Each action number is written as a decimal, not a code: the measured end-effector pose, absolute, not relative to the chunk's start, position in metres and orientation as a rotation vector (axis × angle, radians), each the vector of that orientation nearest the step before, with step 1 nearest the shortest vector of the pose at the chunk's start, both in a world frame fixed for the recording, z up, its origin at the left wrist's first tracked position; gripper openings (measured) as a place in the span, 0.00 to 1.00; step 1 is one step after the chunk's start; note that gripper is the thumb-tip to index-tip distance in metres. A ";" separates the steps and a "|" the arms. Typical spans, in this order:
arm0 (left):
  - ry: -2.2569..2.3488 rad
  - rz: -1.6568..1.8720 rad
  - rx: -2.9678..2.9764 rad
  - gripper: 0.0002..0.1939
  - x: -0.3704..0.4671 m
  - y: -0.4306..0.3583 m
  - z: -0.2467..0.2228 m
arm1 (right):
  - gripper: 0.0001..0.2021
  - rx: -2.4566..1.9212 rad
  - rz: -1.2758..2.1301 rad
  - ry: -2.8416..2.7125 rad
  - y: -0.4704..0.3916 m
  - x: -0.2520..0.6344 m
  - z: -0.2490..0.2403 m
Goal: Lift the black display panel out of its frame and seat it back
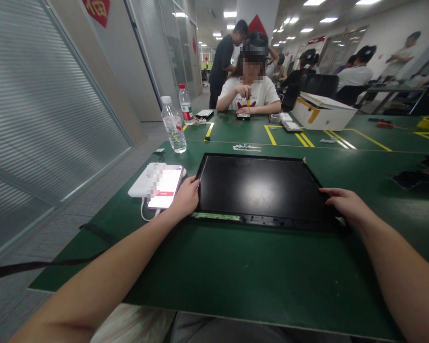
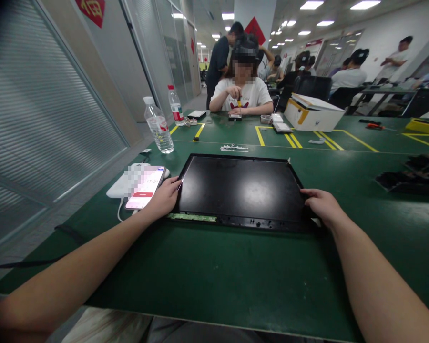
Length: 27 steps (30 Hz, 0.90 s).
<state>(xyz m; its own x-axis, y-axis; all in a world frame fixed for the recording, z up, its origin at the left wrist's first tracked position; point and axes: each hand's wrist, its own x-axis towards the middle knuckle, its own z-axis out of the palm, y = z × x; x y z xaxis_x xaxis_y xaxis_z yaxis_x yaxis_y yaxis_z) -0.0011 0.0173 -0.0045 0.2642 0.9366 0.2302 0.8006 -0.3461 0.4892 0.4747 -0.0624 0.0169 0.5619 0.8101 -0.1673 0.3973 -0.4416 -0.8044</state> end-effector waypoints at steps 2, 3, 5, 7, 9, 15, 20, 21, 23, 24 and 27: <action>1.594 0.723 2.265 0.23 -0.001 0.017 -0.004 | 0.24 -2.068 0.732 -0.966 -0.063 0.474 0.018; 1.586 0.734 2.267 0.23 -0.001 0.018 -0.004 | 0.25 -2.077 0.740 -0.966 -0.063 0.474 0.018; 1.577 0.748 2.276 0.22 -0.002 0.019 -0.005 | 0.26 -2.088 0.753 -0.963 -0.063 0.474 0.019; 1.575 0.752 2.285 0.22 -0.003 0.020 -0.007 | 0.26 -2.084 0.747 -0.957 -0.063 0.474 0.018; 1.576 0.756 2.291 0.22 -0.003 0.021 -0.007 | 0.25 -2.063 0.731 -0.955 -0.063 0.474 0.017; 1.606 0.735 2.261 0.24 -0.001 0.018 -0.005 | 0.23 -2.037 0.713 -0.946 -0.061 0.477 0.014; 1.601 0.722 2.210 0.23 -0.001 0.017 -0.002 | 0.24 -2.065 0.705 -0.943 -0.062 0.473 0.017; 1.594 0.732 2.187 0.24 -0.002 0.018 -0.002 | 0.23 -2.074 0.696 -0.952 -0.063 0.472 0.018; 1.583 0.777 2.109 0.25 -0.005 0.020 -0.002 | 0.21 -2.093 0.681 -0.968 -0.065 0.470 0.021; 1.586 0.804 2.053 0.26 -0.007 0.021 -0.002 | 0.20 -2.108 0.677 -0.971 -0.066 0.469 0.022; 1.579 0.868 1.981 0.30 -0.009 0.022 0.001 | 0.19 -2.160 0.640 -0.983 -0.067 0.467 0.025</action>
